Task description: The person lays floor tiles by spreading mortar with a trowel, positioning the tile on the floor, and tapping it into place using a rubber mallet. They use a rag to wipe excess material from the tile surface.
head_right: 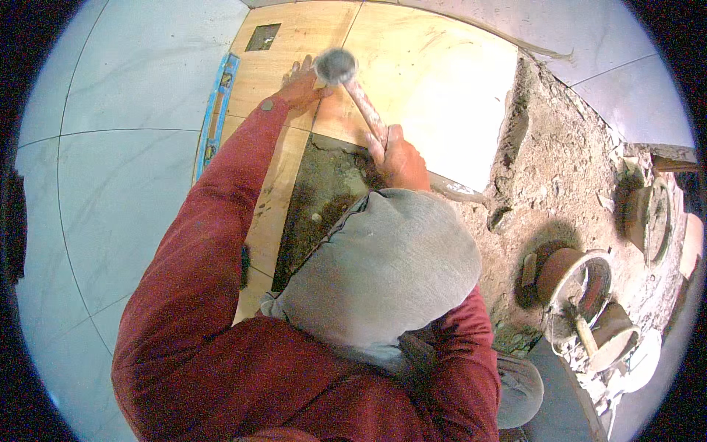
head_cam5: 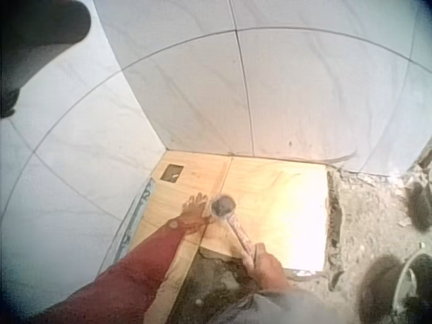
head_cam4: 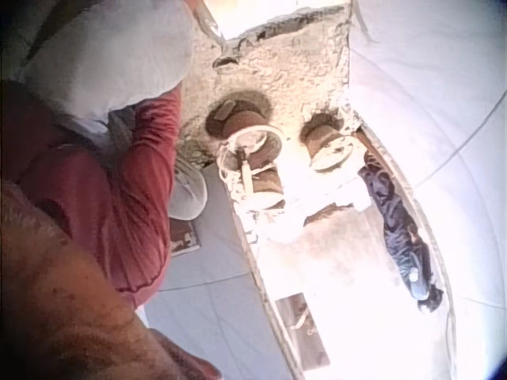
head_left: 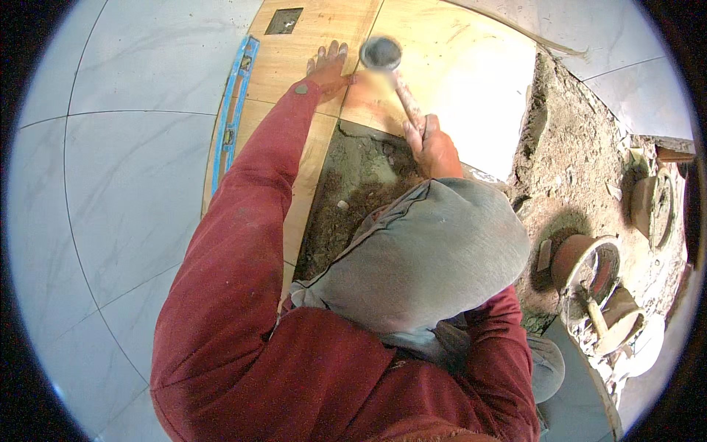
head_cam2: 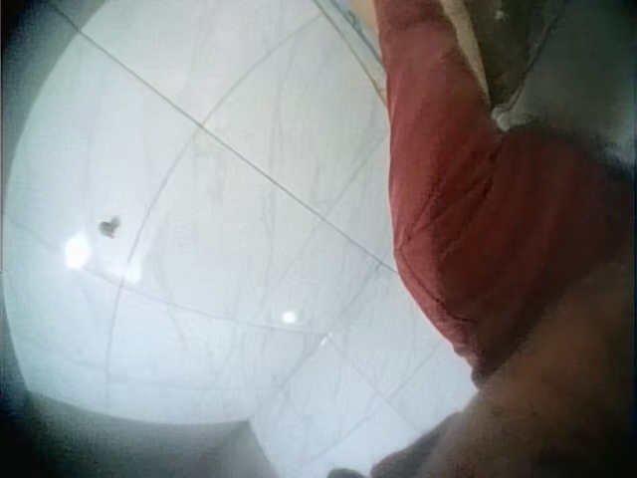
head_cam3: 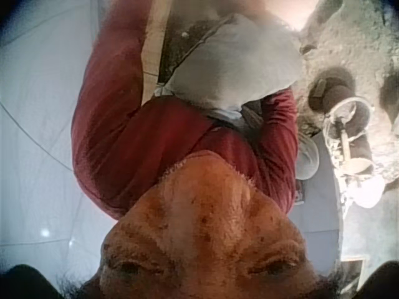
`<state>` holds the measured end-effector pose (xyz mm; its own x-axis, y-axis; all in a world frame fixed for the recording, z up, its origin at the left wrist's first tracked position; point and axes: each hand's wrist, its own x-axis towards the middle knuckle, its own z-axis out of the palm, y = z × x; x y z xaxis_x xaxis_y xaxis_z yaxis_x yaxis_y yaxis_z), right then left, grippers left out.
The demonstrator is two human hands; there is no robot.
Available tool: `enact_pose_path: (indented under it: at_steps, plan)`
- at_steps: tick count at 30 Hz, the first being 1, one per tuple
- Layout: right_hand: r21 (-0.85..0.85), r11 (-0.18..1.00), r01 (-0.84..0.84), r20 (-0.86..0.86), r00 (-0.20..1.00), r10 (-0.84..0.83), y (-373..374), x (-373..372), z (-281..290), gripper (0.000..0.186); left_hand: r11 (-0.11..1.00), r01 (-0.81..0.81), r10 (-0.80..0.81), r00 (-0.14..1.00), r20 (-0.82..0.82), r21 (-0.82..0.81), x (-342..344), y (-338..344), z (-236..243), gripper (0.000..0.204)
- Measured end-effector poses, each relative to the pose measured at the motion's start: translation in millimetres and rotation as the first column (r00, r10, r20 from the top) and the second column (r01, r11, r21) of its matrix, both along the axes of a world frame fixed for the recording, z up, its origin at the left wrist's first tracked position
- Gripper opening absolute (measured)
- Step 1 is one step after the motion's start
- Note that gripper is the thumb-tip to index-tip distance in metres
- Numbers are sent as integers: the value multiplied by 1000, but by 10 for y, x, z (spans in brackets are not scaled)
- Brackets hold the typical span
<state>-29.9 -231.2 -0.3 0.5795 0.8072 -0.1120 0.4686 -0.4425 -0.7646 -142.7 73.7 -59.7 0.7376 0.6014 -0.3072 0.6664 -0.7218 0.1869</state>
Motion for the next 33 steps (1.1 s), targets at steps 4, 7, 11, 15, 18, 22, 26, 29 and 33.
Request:
enact_pose_path:
  at_steps: [4,7,11,15,18,22,26,29,33]
  plan:
    - [-46,994,-101,-25,995,100,29,54,48,42,1000,-6,6,1000,-13,9,-116,55,-18,98]
    - [-132,991,-23,-75,997,14,-28,46,351,42,999,16,-19,996,-82,-35,47,18,-8,100]
    - [-308,947,-88,-108,992,57,-79,68,31,46,998,24,-28,996,84,57,-244,173,-154,103]
    - [-144,988,55,-304,948,-97,-255,322,578,46,1000,29,-29,999,-43,2,135,15,82,104]
    - [104,971,214,-332,928,-169,-597,519,490,44,926,134,-48,969,-243,352,623,-413,292,93]
    - [90,937,338,-196,928,-316,-822,651,355,43,861,479,-500,858,115,172,1227,-1149,484,82]
    - [366,860,356,144,891,-430,-854,681,288,42,866,491,-498,863,86,95,1598,-1505,407,93]
    - [151,898,414,138,890,-434,-934,784,276,42,811,578,-583,812,42,88,1762,-1538,521,96]
    - [-57,897,437,7,899,-438,-950,892,72,49,790,598,-605,796,15,135,1762,-1603,449,98]
